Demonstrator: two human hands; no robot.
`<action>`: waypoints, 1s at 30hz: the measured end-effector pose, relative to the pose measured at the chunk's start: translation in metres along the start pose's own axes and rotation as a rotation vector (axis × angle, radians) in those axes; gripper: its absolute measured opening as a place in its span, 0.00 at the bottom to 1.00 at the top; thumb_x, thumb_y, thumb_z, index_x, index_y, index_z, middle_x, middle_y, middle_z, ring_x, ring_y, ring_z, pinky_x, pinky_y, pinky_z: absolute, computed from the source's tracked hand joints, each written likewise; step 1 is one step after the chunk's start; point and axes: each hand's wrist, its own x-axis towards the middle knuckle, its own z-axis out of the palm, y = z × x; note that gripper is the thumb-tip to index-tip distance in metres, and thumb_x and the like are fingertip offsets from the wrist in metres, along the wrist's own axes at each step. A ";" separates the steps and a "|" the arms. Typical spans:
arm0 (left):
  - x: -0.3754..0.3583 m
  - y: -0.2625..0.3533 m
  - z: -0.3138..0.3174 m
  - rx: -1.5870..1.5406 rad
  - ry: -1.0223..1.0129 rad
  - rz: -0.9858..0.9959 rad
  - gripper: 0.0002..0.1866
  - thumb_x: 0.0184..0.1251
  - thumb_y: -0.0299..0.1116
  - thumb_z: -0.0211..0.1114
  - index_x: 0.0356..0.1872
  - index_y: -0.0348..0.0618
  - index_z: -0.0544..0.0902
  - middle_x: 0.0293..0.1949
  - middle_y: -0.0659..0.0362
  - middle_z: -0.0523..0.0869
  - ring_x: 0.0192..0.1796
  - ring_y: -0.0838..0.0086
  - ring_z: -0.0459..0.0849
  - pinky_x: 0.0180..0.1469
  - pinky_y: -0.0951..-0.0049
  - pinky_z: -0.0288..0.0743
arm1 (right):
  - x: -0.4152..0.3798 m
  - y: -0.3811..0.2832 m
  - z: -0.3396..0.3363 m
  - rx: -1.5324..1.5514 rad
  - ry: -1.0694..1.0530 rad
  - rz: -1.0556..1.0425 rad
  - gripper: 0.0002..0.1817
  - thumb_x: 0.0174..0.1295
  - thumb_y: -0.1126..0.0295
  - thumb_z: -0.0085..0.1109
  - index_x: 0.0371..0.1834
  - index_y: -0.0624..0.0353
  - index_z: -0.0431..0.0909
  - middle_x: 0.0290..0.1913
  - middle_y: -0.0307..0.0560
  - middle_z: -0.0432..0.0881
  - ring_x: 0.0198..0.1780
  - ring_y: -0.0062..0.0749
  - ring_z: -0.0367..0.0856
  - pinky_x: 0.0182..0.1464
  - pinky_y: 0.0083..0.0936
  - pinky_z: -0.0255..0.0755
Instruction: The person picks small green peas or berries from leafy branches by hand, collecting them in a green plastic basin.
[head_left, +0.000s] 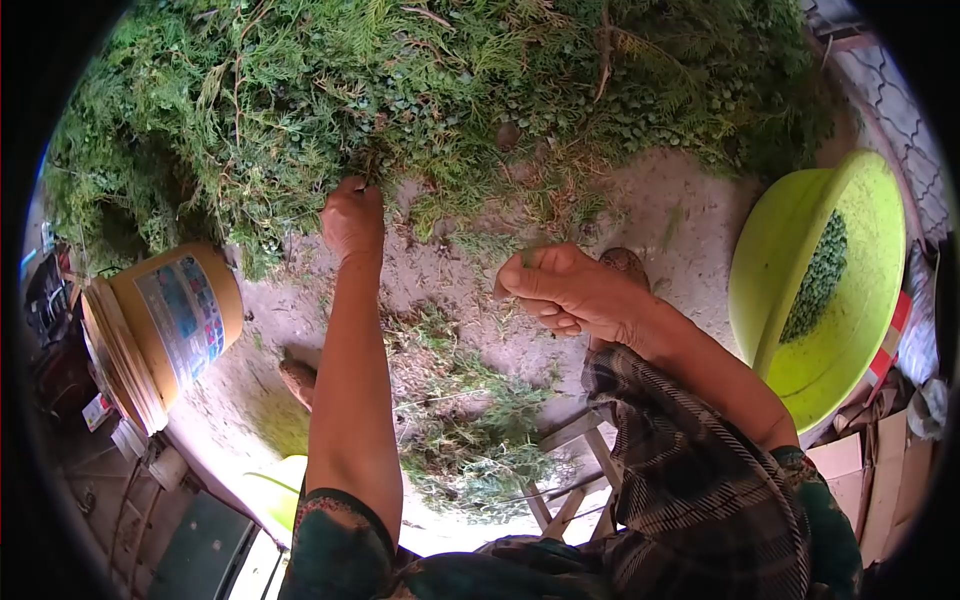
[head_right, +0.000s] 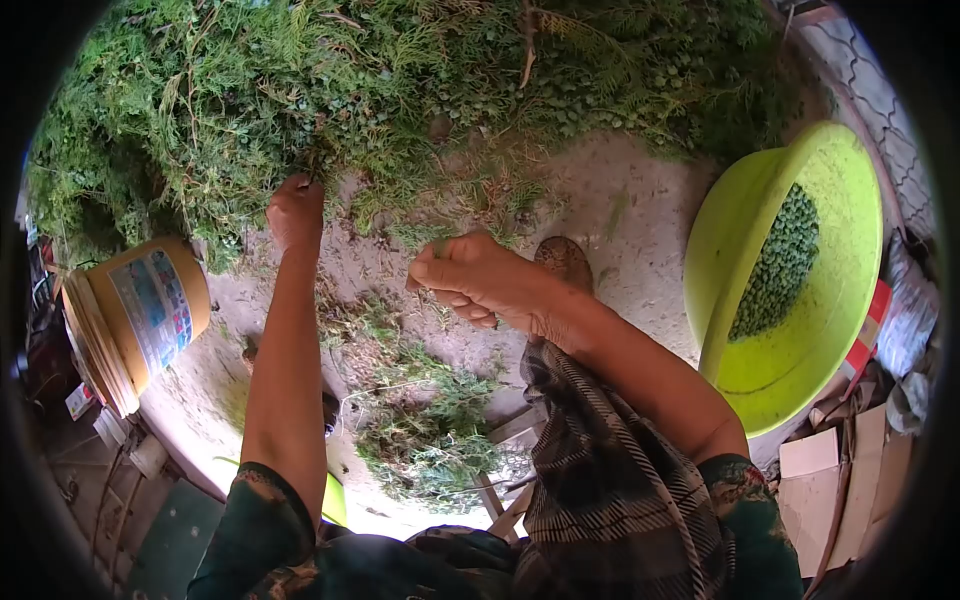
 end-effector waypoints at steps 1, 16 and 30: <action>-0.001 0.001 0.001 0.007 0.001 -0.002 0.12 0.51 0.32 0.62 0.36 0.42 0.85 0.30 0.49 0.86 0.30 0.55 0.85 0.33 0.62 0.78 | 0.000 -0.002 -0.001 0.024 -0.045 0.040 0.15 0.68 0.61 0.49 0.43 0.64 0.73 0.20 0.31 0.66 0.17 0.14 0.61 0.16 0.16 0.54; -0.048 0.032 -0.041 -0.322 -0.165 0.121 0.15 0.63 0.37 0.63 0.47 0.38 0.80 0.36 0.55 0.86 0.33 0.71 0.82 0.37 0.70 0.76 | 0.033 0.044 -0.029 0.586 0.010 -0.031 0.15 0.70 0.63 0.44 0.36 0.64 0.73 0.32 0.46 0.78 0.30 0.27 0.78 0.29 0.27 0.75; 0.005 -0.021 0.011 -0.214 0.123 0.298 0.04 0.55 0.26 0.64 0.32 0.40 0.80 0.35 0.55 0.83 0.36 0.68 0.82 0.37 0.68 0.76 | 0.026 0.041 -0.023 0.578 0.064 -0.013 0.13 0.69 0.64 0.46 0.32 0.62 0.73 0.29 0.43 0.77 0.24 0.24 0.75 0.25 0.27 0.73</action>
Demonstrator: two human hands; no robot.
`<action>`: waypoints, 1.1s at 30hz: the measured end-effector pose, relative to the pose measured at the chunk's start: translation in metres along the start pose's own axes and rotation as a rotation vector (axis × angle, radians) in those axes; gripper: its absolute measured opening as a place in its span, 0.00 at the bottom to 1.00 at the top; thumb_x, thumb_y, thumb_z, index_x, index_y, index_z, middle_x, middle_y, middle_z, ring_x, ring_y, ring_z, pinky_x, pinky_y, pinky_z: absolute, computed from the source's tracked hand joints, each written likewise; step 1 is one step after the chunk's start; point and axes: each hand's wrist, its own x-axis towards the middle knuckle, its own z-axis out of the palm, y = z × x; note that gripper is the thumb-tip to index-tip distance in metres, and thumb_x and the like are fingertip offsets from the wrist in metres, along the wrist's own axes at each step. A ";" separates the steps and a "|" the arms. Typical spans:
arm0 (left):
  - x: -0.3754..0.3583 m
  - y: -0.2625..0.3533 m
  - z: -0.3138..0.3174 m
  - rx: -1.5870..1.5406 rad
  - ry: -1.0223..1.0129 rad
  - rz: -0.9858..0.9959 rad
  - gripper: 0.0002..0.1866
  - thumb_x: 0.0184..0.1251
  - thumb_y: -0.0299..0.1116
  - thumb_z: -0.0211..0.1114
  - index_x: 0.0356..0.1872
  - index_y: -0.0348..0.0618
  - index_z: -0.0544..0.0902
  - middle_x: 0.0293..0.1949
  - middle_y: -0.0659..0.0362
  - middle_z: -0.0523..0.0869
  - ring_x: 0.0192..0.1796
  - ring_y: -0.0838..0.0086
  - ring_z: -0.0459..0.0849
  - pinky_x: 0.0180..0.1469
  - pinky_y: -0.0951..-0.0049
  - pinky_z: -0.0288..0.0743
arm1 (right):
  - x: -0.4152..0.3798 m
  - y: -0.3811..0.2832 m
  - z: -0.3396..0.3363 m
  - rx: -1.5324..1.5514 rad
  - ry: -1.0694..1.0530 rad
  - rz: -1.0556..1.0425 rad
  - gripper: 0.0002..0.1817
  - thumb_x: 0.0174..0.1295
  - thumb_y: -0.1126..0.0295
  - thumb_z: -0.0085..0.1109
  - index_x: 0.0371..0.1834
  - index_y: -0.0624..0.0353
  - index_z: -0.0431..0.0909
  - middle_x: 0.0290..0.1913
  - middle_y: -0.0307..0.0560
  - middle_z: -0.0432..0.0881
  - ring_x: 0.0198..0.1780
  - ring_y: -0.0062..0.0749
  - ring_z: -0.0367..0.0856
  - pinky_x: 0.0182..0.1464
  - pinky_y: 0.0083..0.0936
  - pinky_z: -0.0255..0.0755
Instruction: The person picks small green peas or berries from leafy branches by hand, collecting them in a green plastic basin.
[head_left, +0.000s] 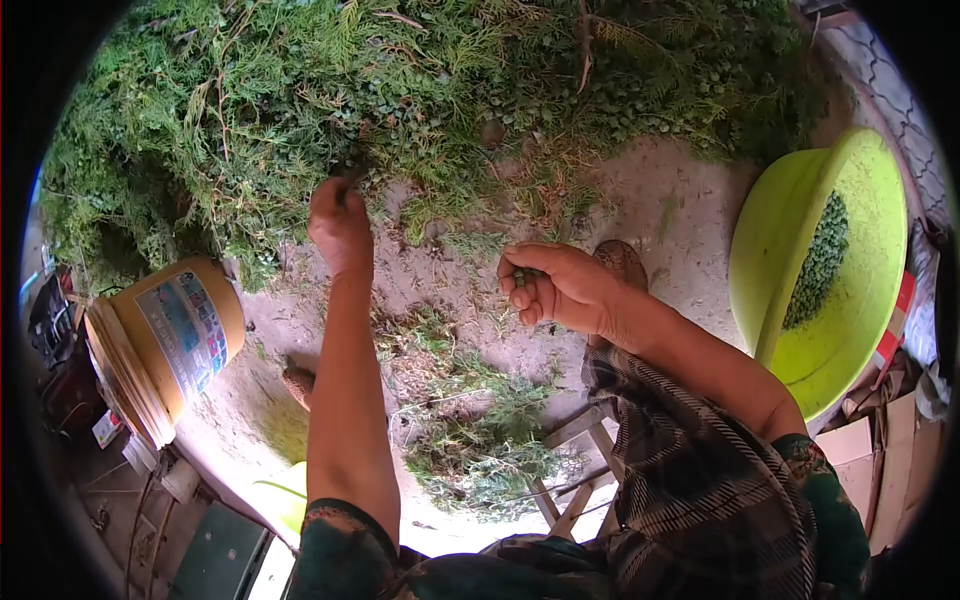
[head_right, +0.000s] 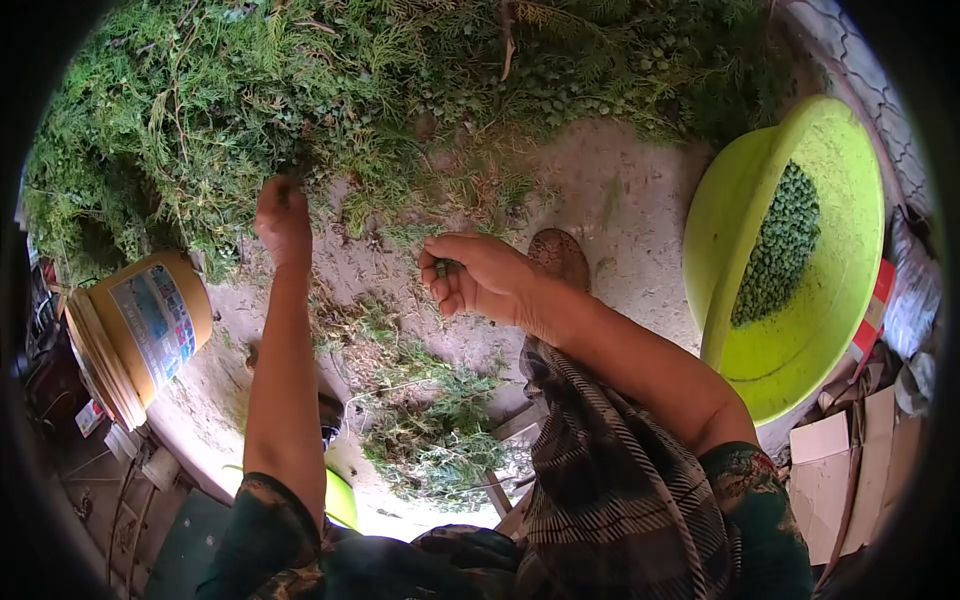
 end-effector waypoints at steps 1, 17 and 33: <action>-0.003 0.003 -0.005 -0.124 0.025 -0.141 0.03 0.55 0.23 0.63 0.31 0.40 0.80 0.33 0.57 0.83 0.35 0.74 0.82 0.35 0.71 0.76 | 0.000 0.000 -0.001 -0.006 0.001 -0.006 0.13 0.69 0.64 0.46 0.33 0.63 0.73 0.29 0.43 0.77 0.24 0.24 0.76 0.25 0.27 0.74; -0.061 0.059 -0.052 -1.749 -0.450 -0.737 0.18 0.67 0.24 0.54 0.58 0.38 0.67 0.51 0.54 0.76 0.41 0.74 0.78 0.41 0.77 0.76 | 0.006 -0.005 0.020 -0.258 -0.009 -0.127 0.10 0.64 0.68 0.57 0.45 0.61 0.73 0.38 0.42 0.79 0.39 0.26 0.79 0.45 0.29 0.77; -0.073 0.132 -0.072 -1.280 -0.581 -0.686 0.17 0.66 0.22 0.55 0.57 0.37 0.73 0.50 0.56 0.81 0.34 0.83 0.78 0.34 0.83 0.74 | 0.013 -0.001 0.028 -0.401 -0.011 -0.274 0.11 0.61 0.66 0.59 0.38 0.62 0.74 0.32 0.40 0.79 0.29 0.19 0.76 0.28 0.19 0.75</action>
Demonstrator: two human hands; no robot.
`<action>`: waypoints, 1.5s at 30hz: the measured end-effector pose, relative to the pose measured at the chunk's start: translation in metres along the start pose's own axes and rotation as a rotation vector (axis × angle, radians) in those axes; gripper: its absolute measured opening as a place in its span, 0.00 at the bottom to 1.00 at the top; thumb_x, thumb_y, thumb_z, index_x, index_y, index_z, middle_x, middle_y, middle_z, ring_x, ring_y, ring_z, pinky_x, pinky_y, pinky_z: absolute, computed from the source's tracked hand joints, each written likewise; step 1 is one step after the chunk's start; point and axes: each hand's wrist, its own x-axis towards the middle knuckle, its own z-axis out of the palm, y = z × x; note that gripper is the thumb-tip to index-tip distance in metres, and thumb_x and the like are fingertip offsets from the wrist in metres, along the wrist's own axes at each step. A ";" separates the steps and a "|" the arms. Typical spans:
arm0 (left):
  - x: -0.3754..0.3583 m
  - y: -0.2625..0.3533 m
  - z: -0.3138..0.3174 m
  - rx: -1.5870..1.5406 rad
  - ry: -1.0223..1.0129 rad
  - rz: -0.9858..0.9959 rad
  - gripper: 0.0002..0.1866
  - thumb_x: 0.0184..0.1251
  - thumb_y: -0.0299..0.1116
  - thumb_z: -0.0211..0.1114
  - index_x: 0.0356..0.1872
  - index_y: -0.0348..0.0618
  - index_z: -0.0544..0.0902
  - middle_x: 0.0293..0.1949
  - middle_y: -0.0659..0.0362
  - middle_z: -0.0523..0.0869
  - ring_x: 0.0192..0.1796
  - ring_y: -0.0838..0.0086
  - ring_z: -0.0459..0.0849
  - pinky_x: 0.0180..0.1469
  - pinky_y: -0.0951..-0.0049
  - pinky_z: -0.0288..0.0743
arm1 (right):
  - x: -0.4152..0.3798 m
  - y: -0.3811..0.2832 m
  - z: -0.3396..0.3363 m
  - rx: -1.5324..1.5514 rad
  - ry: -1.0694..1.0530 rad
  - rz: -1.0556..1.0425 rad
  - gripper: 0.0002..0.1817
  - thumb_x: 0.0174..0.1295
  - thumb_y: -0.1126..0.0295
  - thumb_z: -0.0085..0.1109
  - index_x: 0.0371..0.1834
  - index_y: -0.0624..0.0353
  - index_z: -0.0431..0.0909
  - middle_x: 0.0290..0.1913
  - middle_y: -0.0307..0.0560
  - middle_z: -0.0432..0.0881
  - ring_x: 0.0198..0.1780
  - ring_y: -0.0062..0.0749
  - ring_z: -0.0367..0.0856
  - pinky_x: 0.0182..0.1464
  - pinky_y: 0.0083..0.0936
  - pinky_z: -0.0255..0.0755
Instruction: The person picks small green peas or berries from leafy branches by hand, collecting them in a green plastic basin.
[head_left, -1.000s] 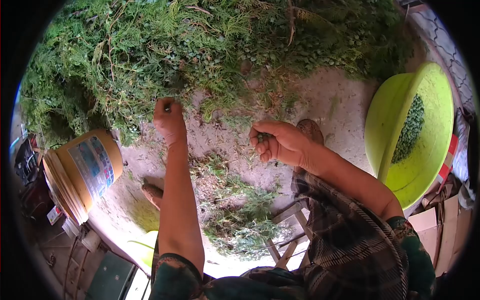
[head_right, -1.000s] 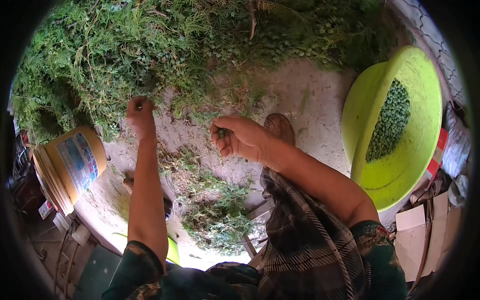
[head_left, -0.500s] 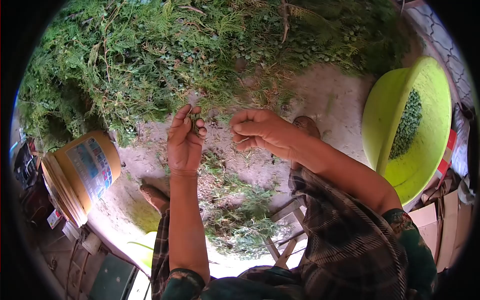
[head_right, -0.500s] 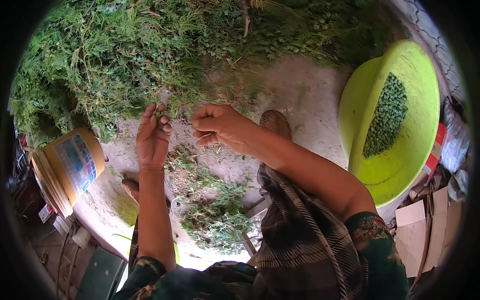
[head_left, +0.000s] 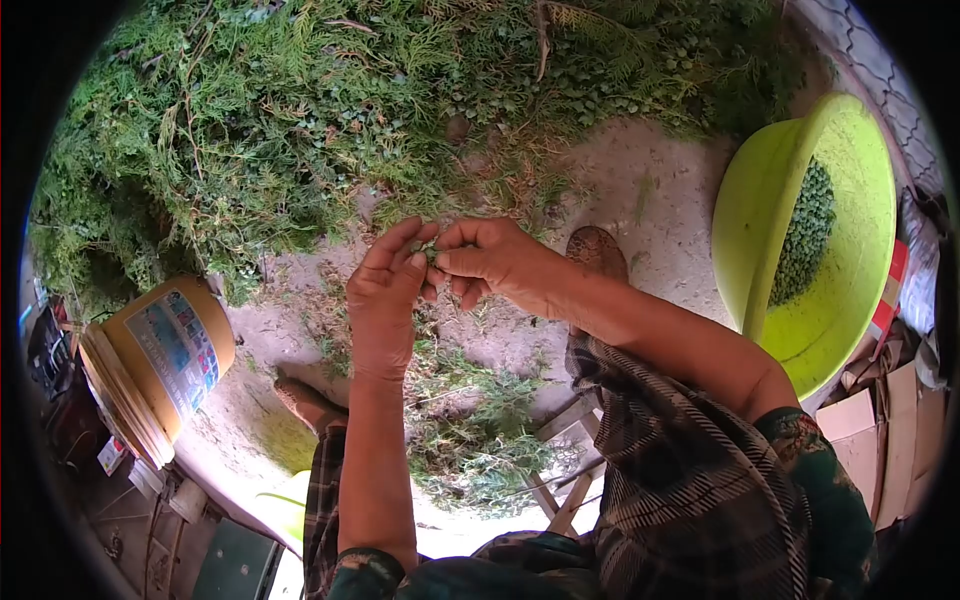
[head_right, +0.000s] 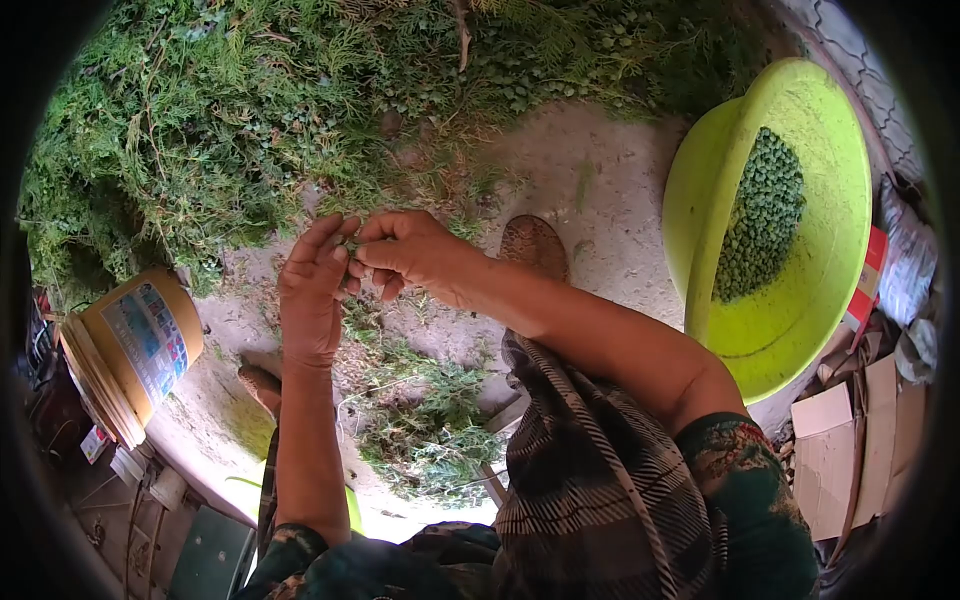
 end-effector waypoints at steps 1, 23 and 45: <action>-0.001 0.001 0.002 0.131 -0.008 0.034 0.17 0.67 0.22 0.55 0.57 0.37 0.74 0.51 0.57 0.81 0.34 0.84 0.77 0.34 0.83 0.74 | -0.001 0.001 0.000 -0.004 0.001 -0.009 0.10 0.61 0.67 0.58 0.37 0.62 0.74 0.31 0.40 0.79 0.29 0.19 0.76 0.28 0.19 0.75; -0.014 -0.015 0.000 0.646 -0.073 -0.169 0.05 0.65 0.28 0.60 0.37 0.37 0.79 0.23 0.66 0.76 0.23 0.84 0.72 0.25 0.82 0.64 | -0.015 0.010 -0.016 -0.287 0.063 0.044 0.06 0.58 0.72 0.58 0.32 0.64 0.73 0.25 0.42 0.78 0.19 0.19 0.75 0.21 0.20 0.74; 0.136 0.000 -0.093 1.628 0.456 0.562 0.16 0.51 0.30 0.69 0.44 0.45 0.80 0.34 0.47 0.84 0.35 0.51 0.82 0.41 0.59 0.76 | 0.059 -0.010 -0.061 -1.754 0.245 -0.359 0.08 0.54 0.77 0.52 0.38 0.62 0.71 0.32 0.53 0.80 0.34 0.50 0.81 0.30 0.41 0.74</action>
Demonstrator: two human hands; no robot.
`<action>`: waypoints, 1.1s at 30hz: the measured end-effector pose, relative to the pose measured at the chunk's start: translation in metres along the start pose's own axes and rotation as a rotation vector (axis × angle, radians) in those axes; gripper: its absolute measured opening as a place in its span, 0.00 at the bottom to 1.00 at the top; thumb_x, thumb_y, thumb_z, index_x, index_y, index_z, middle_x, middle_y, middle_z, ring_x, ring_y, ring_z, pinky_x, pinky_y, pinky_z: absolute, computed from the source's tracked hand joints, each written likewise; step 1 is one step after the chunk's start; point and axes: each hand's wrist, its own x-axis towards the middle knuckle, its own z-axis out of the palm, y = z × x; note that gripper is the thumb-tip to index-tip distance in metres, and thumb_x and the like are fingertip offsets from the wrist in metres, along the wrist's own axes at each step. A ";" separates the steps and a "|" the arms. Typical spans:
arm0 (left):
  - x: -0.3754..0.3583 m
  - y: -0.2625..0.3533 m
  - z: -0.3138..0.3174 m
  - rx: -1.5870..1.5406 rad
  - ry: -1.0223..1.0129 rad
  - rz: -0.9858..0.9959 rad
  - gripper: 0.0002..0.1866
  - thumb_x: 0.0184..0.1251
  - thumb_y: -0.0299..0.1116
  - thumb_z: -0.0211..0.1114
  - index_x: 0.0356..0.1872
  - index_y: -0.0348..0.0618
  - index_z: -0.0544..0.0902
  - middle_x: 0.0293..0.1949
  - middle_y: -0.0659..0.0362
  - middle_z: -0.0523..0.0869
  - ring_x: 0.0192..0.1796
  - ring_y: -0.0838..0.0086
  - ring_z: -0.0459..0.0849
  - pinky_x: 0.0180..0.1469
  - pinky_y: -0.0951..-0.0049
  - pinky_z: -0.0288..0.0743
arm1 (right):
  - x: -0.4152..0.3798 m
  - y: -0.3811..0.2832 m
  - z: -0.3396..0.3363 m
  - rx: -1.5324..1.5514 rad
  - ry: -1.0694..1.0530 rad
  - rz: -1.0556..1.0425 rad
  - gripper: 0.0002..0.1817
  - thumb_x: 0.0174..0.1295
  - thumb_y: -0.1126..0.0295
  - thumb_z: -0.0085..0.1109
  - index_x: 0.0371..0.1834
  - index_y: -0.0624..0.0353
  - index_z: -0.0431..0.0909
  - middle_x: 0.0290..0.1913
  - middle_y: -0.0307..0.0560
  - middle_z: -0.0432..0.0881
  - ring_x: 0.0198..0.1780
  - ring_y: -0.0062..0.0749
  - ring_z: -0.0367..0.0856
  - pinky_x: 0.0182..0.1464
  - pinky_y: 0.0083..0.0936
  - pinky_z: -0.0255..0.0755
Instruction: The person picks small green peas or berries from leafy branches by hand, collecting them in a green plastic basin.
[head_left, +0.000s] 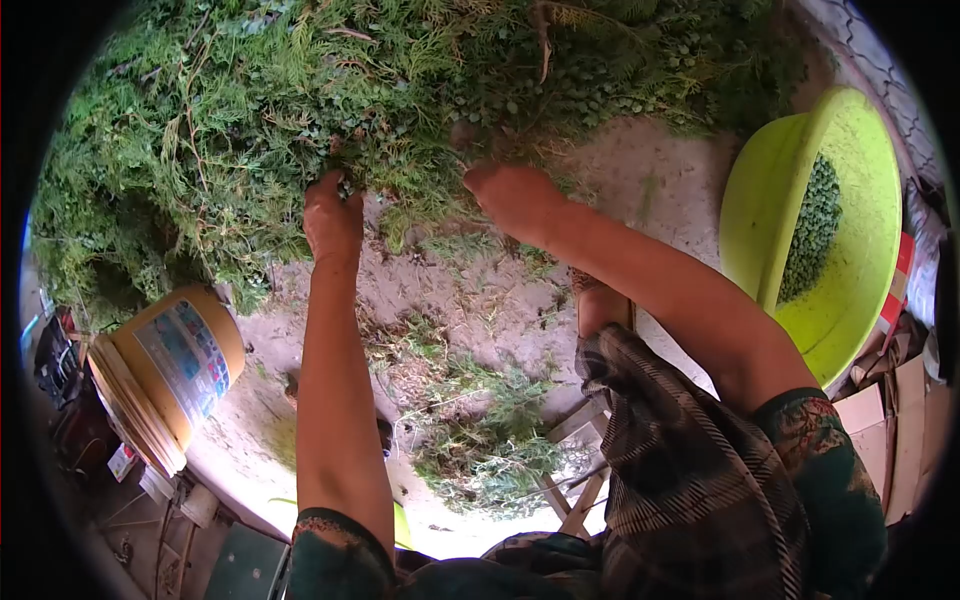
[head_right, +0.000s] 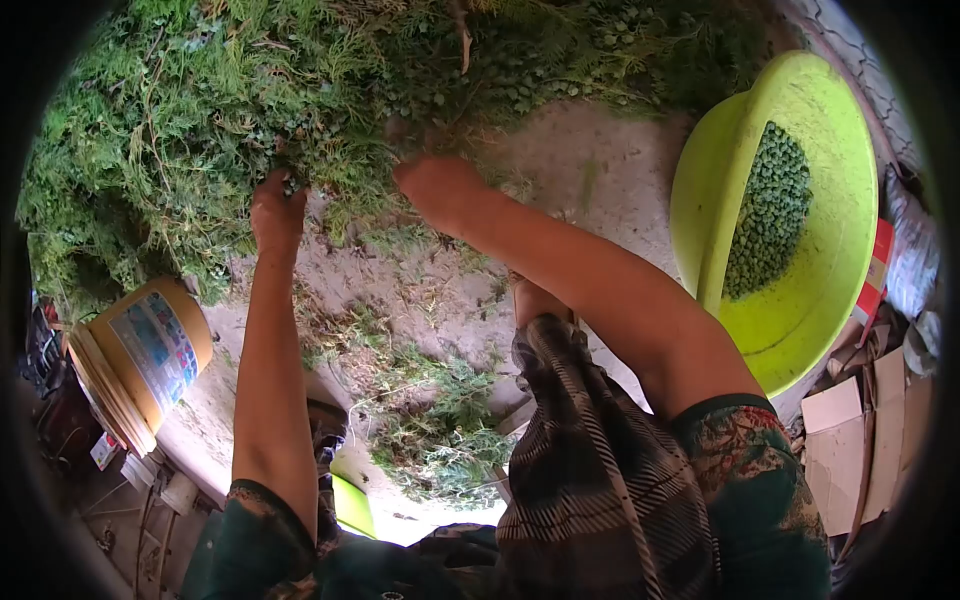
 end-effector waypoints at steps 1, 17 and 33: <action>0.001 0.001 -0.001 0.000 -0.002 0.003 0.16 0.51 0.30 0.69 0.44 0.45 0.80 0.34 0.47 0.84 0.35 0.51 0.82 0.41 0.59 0.76 | -0.004 -0.003 -0.003 -0.042 -0.001 -0.016 0.10 0.53 0.77 0.51 0.40 0.62 0.72 0.34 0.53 0.80 0.35 0.49 0.81 0.32 0.40 0.75; -0.074 0.038 -0.052 -1.867 -0.386 -0.673 0.15 0.65 0.26 0.55 0.52 0.39 0.71 0.49 0.51 0.79 0.45 0.71 0.80 0.44 0.73 0.78 | -0.044 -0.022 -0.007 1.931 -0.304 0.474 0.13 0.65 0.64 0.51 0.44 0.61 0.73 0.37 0.49 0.79 0.33 0.30 0.81 0.33 0.32 0.82; -0.024 0.026 -0.002 -0.295 -0.113 -0.253 0.11 0.55 0.34 0.64 0.39 0.47 0.86 0.36 0.49 0.86 0.34 0.61 0.85 0.39 0.66 0.77 | -0.062 -0.038 -0.003 2.048 -0.520 0.661 0.15 0.68 0.58 0.49 0.32 0.59 0.74 0.30 0.44 0.79 0.23 0.23 0.74 0.19 0.24 0.70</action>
